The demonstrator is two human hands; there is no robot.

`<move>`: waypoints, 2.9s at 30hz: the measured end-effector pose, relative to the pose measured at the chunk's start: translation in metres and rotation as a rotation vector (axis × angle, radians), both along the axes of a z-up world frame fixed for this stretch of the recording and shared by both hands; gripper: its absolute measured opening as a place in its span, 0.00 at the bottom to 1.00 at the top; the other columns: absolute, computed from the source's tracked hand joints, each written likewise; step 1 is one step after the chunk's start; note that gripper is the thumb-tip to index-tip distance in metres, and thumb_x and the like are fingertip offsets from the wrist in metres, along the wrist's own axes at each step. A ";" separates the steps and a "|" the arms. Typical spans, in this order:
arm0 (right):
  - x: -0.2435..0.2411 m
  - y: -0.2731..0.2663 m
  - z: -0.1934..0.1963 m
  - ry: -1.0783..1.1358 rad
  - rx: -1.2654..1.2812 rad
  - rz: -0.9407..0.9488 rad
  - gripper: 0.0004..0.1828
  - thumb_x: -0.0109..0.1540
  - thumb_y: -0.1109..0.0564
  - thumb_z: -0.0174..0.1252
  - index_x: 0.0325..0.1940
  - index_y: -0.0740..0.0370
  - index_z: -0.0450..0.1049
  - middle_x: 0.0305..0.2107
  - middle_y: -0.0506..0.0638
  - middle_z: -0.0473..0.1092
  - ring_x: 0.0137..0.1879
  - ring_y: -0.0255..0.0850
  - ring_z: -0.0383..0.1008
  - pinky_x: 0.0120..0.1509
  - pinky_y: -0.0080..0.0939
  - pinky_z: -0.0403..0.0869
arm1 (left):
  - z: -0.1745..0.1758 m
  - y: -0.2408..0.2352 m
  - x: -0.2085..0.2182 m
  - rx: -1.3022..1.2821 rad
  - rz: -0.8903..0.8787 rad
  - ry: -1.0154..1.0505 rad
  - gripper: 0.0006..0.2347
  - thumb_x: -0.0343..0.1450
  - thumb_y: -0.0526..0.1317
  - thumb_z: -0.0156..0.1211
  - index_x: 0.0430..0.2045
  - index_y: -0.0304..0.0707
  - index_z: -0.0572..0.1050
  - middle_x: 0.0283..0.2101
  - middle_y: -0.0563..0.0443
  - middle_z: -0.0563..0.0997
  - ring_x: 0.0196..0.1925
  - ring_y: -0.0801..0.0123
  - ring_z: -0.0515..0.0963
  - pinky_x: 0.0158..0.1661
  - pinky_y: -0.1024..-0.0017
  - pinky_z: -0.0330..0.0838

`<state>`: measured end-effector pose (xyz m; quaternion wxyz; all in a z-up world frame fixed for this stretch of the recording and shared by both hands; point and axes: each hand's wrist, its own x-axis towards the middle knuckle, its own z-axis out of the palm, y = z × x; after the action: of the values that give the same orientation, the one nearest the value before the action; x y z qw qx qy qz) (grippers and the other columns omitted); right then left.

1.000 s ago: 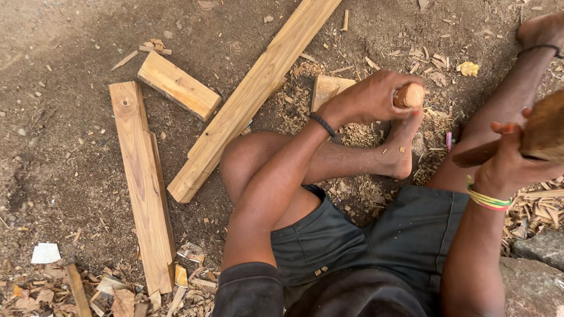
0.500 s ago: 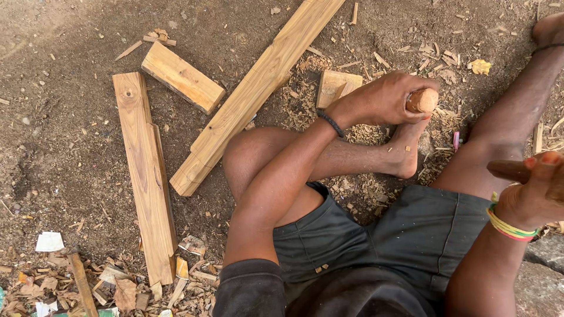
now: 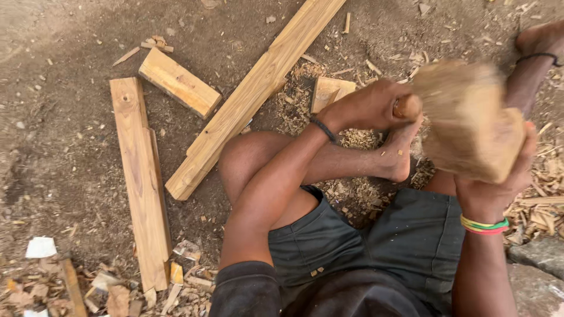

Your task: The person sits on the ground and carves a small cylindrical piece of wood using a chisel and a wooden mallet. They repeatedly strike the chisel to shape the wood, occasionally rotating the piece to work on different sides.

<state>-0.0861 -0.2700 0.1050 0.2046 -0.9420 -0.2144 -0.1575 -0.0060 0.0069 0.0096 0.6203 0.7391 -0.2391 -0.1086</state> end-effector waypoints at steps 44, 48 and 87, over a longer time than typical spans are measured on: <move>-0.011 -0.003 -0.011 -0.065 0.087 -0.053 0.41 0.69 0.50 0.69 0.76 0.69 0.54 0.60 0.61 0.72 0.62 0.51 0.78 0.68 0.42 0.76 | 0.004 0.016 0.006 -0.087 0.045 -0.099 0.21 0.63 0.43 0.78 0.48 0.41 0.78 0.46 0.46 0.84 0.47 0.59 0.86 0.50 0.62 0.81; -0.006 -0.023 -0.012 -0.111 0.051 0.012 0.29 0.70 0.58 0.70 0.68 0.71 0.64 0.53 0.62 0.75 0.54 0.54 0.81 0.61 0.46 0.79 | -0.004 0.014 0.015 0.011 0.017 -0.035 0.17 0.66 0.45 0.76 0.47 0.43 0.79 0.45 0.48 0.86 0.48 0.63 0.88 0.52 0.64 0.79; 0.030 0.017 0.026 -0.108 0.080 -0.057 0.41 0.64 0.56 0.70 0.77 0.65 0.58 0.32 0.59 0.75 0.33 0.53 0.79 0.38 0.49 0.73 | -0.006 0.037 -0.001 0.089 -0.016 0.049 0.18 0.68 0.48 0.73 0.43 0.36 0.78 0.40 0.47 0.86 0.43 0.63 0.85 0.45 0.64 0.80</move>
<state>-0.0561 -0.2530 0.1314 0.2259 -0.9289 -0.1918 -0.2221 -0.0072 0.0439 0.0037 0.5917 0.7611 -0.2248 -0.1419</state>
